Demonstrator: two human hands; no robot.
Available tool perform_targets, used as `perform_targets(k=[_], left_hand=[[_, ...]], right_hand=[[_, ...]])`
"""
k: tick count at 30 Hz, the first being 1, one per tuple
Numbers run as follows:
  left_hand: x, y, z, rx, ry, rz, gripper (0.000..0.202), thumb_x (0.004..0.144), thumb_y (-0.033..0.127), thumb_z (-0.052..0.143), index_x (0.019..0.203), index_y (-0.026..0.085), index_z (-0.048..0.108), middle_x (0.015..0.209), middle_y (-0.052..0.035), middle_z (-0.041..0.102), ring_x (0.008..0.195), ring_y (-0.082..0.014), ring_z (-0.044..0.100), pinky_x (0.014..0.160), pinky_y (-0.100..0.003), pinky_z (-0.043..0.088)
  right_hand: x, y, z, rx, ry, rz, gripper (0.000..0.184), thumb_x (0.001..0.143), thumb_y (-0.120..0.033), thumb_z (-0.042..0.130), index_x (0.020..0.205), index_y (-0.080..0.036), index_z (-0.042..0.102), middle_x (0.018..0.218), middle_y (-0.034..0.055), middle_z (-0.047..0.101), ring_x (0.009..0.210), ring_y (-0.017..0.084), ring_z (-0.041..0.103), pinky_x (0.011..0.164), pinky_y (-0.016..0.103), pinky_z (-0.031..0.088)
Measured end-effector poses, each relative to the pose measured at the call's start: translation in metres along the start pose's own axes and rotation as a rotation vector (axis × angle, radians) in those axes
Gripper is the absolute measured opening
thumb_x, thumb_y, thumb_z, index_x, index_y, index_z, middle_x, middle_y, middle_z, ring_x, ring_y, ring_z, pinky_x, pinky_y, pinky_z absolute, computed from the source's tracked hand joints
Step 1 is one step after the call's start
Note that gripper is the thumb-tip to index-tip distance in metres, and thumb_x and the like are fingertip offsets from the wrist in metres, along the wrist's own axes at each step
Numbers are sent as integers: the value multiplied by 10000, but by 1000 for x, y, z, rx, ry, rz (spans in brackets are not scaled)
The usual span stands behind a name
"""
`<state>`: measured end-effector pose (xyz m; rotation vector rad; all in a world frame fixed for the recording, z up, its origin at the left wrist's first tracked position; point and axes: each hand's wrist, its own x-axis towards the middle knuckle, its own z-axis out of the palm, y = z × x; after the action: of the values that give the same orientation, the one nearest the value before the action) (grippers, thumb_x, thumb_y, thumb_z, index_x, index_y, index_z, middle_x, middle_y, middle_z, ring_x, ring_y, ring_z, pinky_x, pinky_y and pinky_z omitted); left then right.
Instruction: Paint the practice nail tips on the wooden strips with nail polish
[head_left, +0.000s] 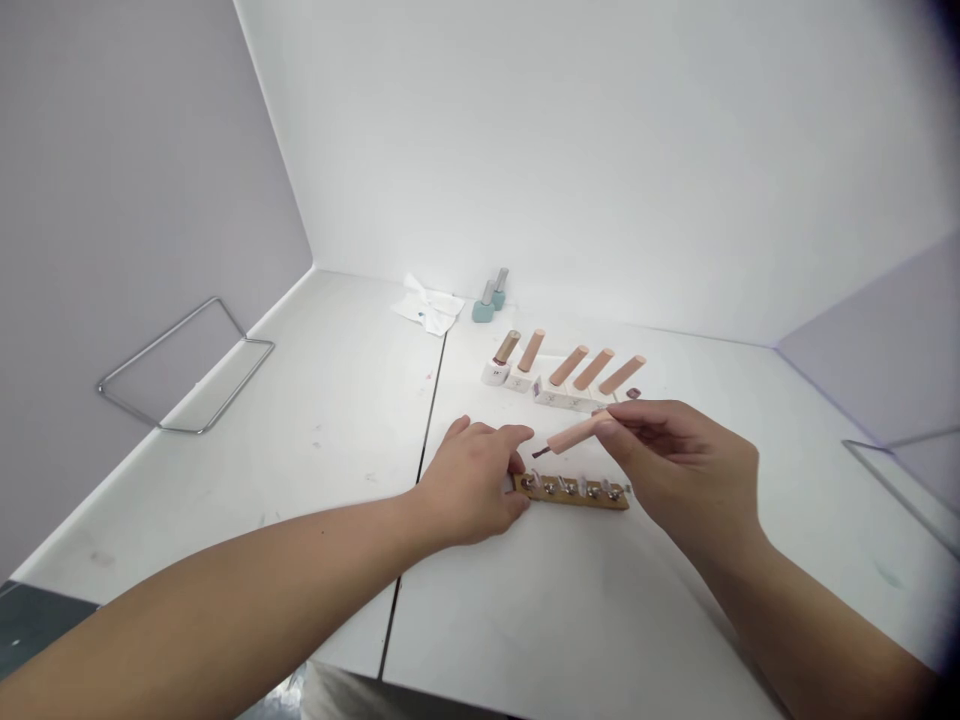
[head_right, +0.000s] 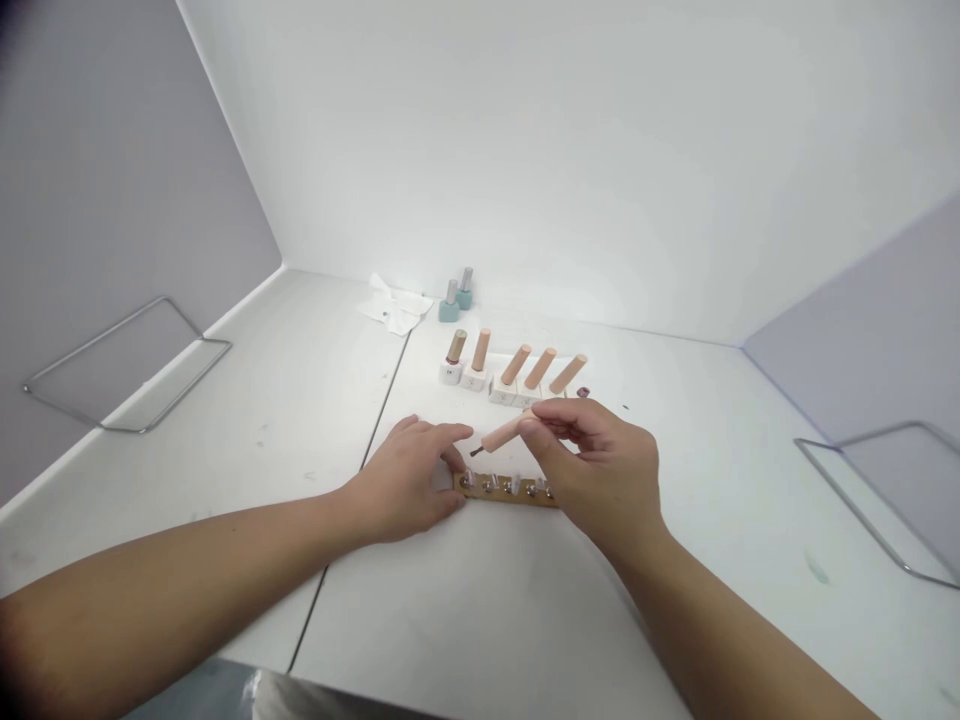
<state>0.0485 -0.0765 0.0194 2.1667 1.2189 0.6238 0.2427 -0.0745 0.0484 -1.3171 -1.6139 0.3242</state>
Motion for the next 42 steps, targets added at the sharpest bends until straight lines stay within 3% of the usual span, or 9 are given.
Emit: perform_targets(k=[5, 11, 14, 18, 25, 31, 37, 42], left_hand=[[0, 2, 0, -2, -10, -16, 560, 722, 221, 639, 1250, 203, 454, 943, 13, 711, 1037, -245, 562, 1032, -455, 302], [0, 2, -1, 2, -8, -17, 567, 725, 222, 649, 1257, 197, 451, 963, 12, 707, 1046, -238, 561, 1050, -456, 282], [0, 3, -1, 0, -11, -19, 547, 726, 220, 652, 1240, 211, 462, 962, 11, 710, 1046, -242, 567, 1029, -445, 309], [-1, 3, -1, 7, -6, -18, 548, 719, 221, 663, 1231, 213, 469, 971, 6, 709, 1039, -246, 572, 1024, -445, 315], [0, 0, 0, -9, -1, -20, 554, 721, 242, 663, 1241, 200, 477, 961, 10, 709, 1052, -251, 565, 972, -413, 377], [0, 0, 0, -22, -16, -38, 552, 715, 236, 651, 1240, 197, 486, 979, 7, 706, 1062, -267, 539, 967, -409, 383], [1, -1, 1, -24, -13, -25, 525, 724, 241, 647, 1225, 204, 495, 964, 8, 705, 1051, -259, 550, 958, -403, 381], [2, -2, 3, -13, 0, 4, 532, 718, 228, 654, 1222, 187, 491, 955, 7, 701, 1016, -247, 564, 959, -403, 378]], right_hand=[[-7, 5, -4, 90, 9, -44, 101, 743, -263, 690, 831, -246, 644, 689, -4, 704, 653, 161, 645, 646, 345, 546], [-12, -8, -5, 7, 19, -201, 84, 773, -218, 650, 826, -283, 641, 687, -30, 704, 614, 152, 633, 561, 324, 509], [-14, -8, -7, -41, -6, -287, 183, 766, -172, 650, 878, -316, 644, 728, -35, 712, 626, 156, 639, 488, 307, 471], [-16, 1, -9, -70, -42, -427, 364, 734, -111, 659, 996, -362, 636, 825, -44, 720, 675, 160, 669, 503, 297, 513], [-19, 9, -13, -78, -83, -515, 453, 694, -85, 669, 1047, -368, 634, 880, -22, 717, 662, 178, 672, 444, 298, 506], [-23, 7, -17, -53, -61, -460, 478, 678, -77, 685, 1043, -383, 642, 859, -16, 708, 686, 206, 674, 575, 381, 560], [-28, 6, -14, -75, 48, -399, 425, 681, -115, 708, 1007, -382, 657, 895, -13, 712, 701, 224, 671, 618, 422, 558], [-30, -1, -13, -64, 56, -348, 440, 689, -96, 705, 1013, -390, 660, 903, -19, 707, 727, 218, 668, 612, 411, 545]])
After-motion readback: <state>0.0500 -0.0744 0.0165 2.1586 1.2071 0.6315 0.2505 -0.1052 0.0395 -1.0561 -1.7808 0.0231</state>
